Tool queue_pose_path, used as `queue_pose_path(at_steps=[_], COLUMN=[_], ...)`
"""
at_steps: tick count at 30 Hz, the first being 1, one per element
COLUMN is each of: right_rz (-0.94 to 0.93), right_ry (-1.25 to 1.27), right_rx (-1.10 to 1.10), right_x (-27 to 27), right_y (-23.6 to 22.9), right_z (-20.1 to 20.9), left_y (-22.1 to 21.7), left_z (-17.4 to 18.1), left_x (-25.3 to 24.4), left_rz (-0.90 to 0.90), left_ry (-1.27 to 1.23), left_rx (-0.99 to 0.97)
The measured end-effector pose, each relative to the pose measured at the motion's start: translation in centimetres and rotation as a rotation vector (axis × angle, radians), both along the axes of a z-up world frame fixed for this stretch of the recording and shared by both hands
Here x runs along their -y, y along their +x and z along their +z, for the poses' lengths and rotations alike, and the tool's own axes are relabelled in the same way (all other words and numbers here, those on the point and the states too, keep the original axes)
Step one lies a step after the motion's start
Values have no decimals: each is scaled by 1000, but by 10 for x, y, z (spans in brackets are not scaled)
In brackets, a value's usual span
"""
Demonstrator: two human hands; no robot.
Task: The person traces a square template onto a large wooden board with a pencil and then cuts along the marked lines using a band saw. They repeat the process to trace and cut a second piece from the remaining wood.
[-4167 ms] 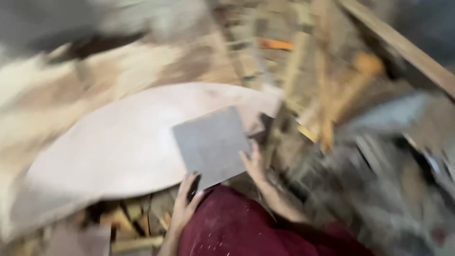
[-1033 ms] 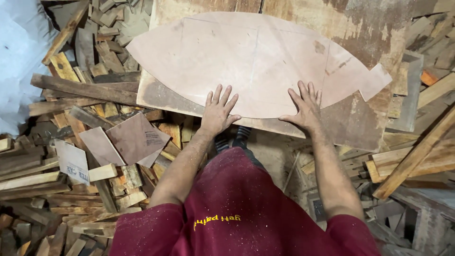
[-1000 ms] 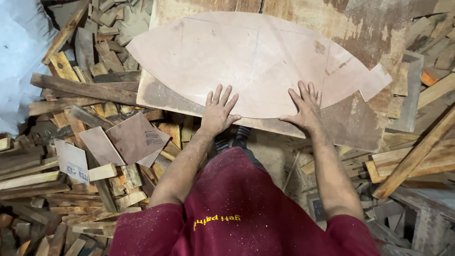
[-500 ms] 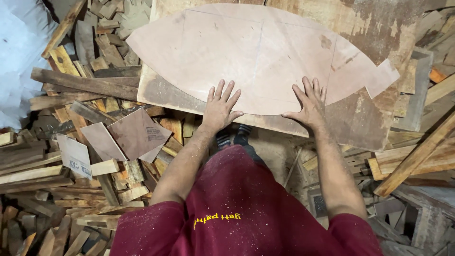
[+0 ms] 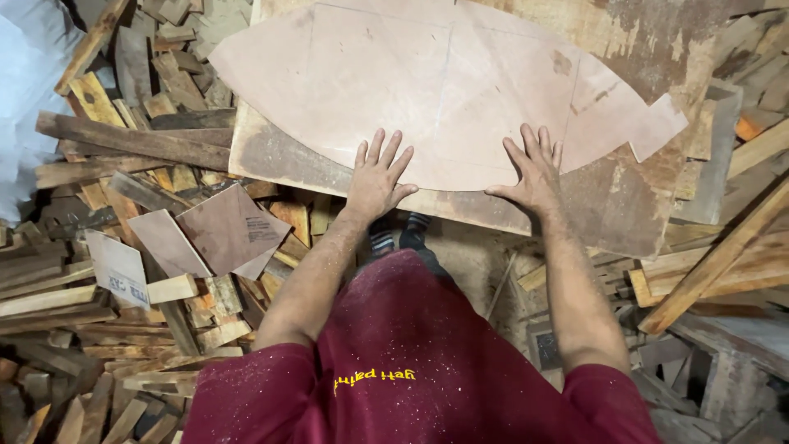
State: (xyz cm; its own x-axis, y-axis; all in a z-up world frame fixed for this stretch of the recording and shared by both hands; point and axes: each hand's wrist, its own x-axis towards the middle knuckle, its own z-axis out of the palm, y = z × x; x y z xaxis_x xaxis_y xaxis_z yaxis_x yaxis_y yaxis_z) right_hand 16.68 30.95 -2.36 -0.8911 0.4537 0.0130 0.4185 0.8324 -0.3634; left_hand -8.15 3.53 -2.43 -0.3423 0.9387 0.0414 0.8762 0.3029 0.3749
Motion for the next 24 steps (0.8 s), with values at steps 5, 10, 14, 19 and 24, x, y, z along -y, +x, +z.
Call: queue_pose_path(at_steps=[5,10,14,19,24], right_rz=[5,-14,-11,26,-11], right_ry=[-8,-21,-21,-32,-22], right_rx=[22,41,38,-2,8], right_x=[-7,-12,-13,2,29], right_y=[-6,-14,-15,-5,7], right_z=[1,2,0,1,2], left_y=[-5,-12,-15,-5,5], left_z=[-2,-1,-2,5,9], left_x=[-6,-13,-13,1,20], left_rz=[17,5,7,0,-2], left_ry=[13,13,20,3,-1], left_rx=[18,4,17,11,11])
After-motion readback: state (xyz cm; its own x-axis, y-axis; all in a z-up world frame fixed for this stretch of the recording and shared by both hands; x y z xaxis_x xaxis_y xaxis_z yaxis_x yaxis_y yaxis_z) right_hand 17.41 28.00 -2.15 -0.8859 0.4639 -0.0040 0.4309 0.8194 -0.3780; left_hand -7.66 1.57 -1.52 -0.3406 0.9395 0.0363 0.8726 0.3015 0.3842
